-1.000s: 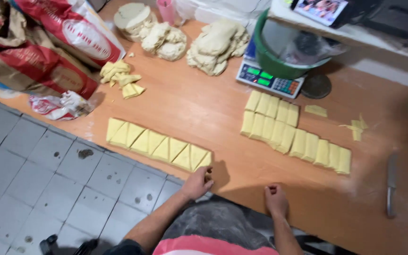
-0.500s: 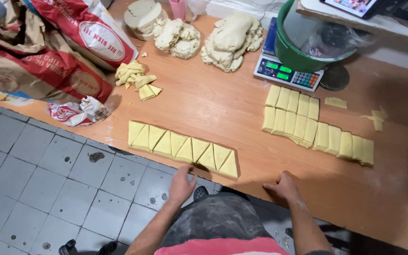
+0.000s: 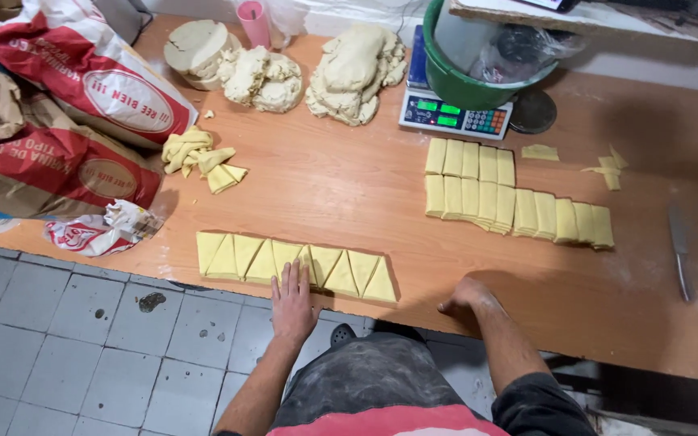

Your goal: Shaping and rolling triangular pieces of dough into pastries on a floured surface.

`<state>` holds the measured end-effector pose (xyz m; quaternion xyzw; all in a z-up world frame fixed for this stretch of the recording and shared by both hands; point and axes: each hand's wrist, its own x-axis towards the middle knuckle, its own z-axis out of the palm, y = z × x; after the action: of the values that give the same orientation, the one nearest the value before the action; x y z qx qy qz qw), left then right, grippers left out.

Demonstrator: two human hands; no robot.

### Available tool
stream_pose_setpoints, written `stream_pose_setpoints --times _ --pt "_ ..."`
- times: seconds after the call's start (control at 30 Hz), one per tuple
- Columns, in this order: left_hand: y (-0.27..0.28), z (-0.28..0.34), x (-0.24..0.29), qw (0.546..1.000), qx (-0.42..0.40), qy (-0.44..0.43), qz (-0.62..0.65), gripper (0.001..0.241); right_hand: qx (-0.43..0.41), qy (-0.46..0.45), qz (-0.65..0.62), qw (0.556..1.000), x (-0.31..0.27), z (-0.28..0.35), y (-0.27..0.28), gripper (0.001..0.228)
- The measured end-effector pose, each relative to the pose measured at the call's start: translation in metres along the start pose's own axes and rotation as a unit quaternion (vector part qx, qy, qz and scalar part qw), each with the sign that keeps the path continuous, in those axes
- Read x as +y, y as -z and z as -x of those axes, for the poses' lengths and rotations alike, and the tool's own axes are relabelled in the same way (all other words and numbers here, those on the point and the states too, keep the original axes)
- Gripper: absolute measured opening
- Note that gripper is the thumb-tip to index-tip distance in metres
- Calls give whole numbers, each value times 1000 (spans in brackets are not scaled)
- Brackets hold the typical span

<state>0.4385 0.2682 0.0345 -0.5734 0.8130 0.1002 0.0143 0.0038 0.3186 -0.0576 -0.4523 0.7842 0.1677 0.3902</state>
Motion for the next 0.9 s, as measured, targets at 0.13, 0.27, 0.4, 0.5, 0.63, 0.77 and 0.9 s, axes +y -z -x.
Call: stream_pose_setpoints --times 0.13,0.27,0.4,0.5,0.63,0.77,0.9 --pt "6 -12 6 998 -22 -7 -59 107 -5 -18 11 1000 6 -20 -8 81" --pt "10 -24 9 993 -69 -8 -90 96 -15 -8 53 998 2 -29 -11 81" --pt "-23 -43 5 989 -14 -58 -134 81 -42 -19 79 996 -5 -31 -6 78" --pt "-11 -55 16 979 -61 -88 -174 79 -57 -53 40 996 -24 5 18 76" --pt "-42 -69 11 978 -38 -117 -170 73 -67 -81 2 994 -41 46 34 75" --pt "-30 -81 17 973 -77 -144 -164 70 -49 -89 6 995 -47 60 54 75" --pt "-37 -85 18 962 -91 -174 -191 70 -44 -93 12 995 -49 63 55 75"
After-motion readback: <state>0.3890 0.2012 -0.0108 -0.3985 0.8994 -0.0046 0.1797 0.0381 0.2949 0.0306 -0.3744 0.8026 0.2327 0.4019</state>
